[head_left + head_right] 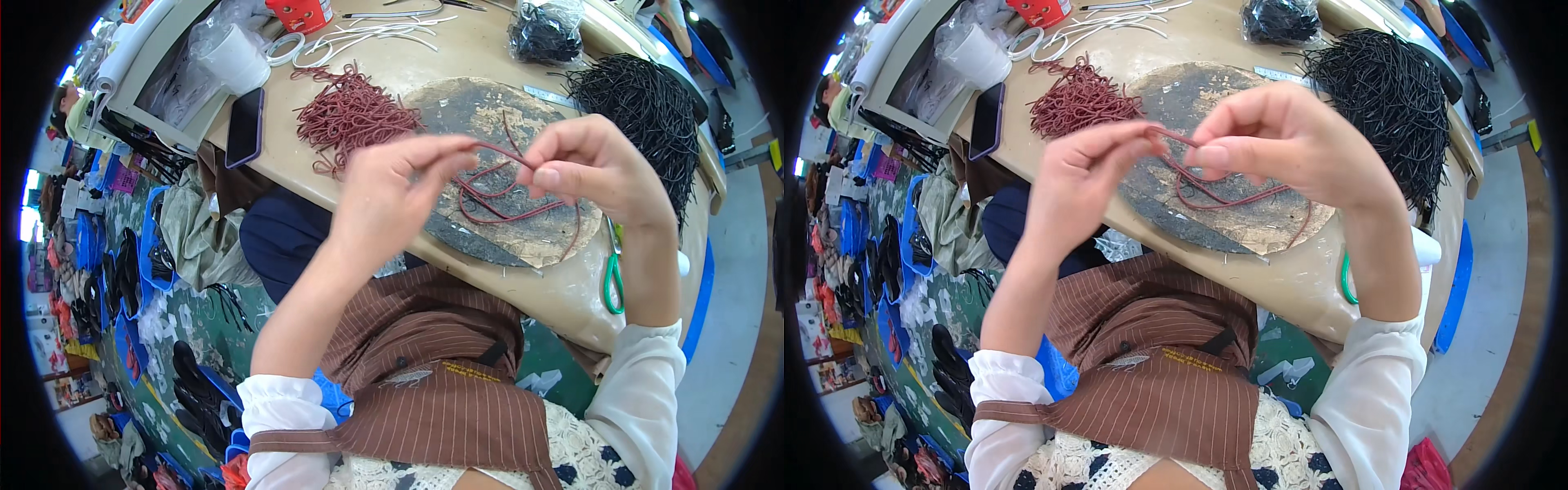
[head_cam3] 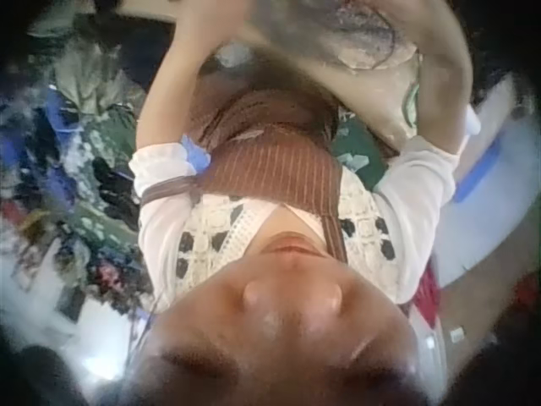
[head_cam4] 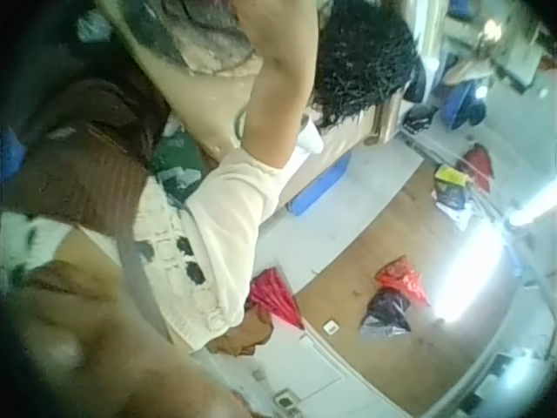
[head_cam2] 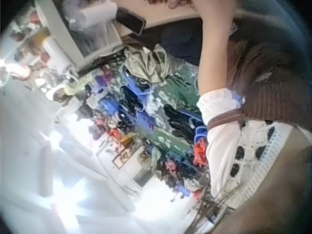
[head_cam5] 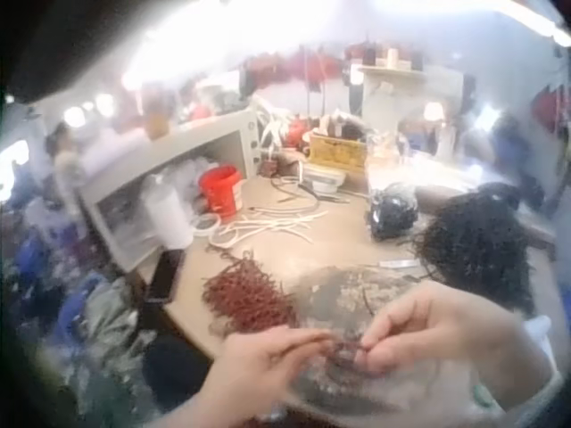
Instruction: The person sits on the floor and repeatedly ties knots in short lengths of maroon cord. They pick up individual cords, form loops, and pull them tight to create a knot, then place the finished items into a pile on the floor. The workspace contains piles of similar cords and other materials.
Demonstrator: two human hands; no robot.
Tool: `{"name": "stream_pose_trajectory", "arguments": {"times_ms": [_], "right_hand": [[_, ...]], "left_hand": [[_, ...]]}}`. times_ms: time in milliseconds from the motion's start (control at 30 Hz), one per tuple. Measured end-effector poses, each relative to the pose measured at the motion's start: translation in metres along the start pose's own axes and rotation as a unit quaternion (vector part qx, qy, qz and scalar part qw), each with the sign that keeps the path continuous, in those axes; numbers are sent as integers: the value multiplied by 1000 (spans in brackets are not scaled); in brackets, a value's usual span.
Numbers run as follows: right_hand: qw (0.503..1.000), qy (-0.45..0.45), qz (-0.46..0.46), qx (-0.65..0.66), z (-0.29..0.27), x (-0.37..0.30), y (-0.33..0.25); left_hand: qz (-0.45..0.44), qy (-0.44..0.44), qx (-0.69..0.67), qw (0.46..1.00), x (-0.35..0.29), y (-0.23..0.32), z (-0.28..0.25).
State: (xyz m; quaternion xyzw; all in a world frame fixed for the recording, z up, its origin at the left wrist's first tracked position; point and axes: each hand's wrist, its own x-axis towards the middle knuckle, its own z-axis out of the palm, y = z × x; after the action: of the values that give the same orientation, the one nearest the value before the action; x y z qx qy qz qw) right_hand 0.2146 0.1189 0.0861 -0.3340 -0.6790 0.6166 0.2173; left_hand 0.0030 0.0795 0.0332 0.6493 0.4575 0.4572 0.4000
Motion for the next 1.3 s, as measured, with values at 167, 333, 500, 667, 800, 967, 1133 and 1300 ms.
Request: {"name": "stream_pose_trajectory", "arguments": {"times_ms": [167,333,500,667,800,967,1133,1300], "right_hand": [[996,32,-49,62,22,23,19],[992,95,-83,9,36,30,16],[991,107,-57,48,45,30,8],[988,95,-50,108,50,31,22],[983,70,-28,165,80,29,51],[925,7,109,364,106,19,79],[981,105,81,141,87,4,66],[992,61,-43,-100,79,-11,65]], "left_hand": [[-172,-17,-371,912,-11,-12,17],[-212,-37,-432,876,-17,-7,12],[-203,-57,-392,895,-17,-6,6],[-189,-25,-386,903,-20,-10,8],[-171,96,-474,858,-26,-19,14],[-171,152,-510,830,-34,-25,11],[-199,173,-536,802,-48,-28,-2],[-235,115,-555,790,-53,-27,-1]]}}
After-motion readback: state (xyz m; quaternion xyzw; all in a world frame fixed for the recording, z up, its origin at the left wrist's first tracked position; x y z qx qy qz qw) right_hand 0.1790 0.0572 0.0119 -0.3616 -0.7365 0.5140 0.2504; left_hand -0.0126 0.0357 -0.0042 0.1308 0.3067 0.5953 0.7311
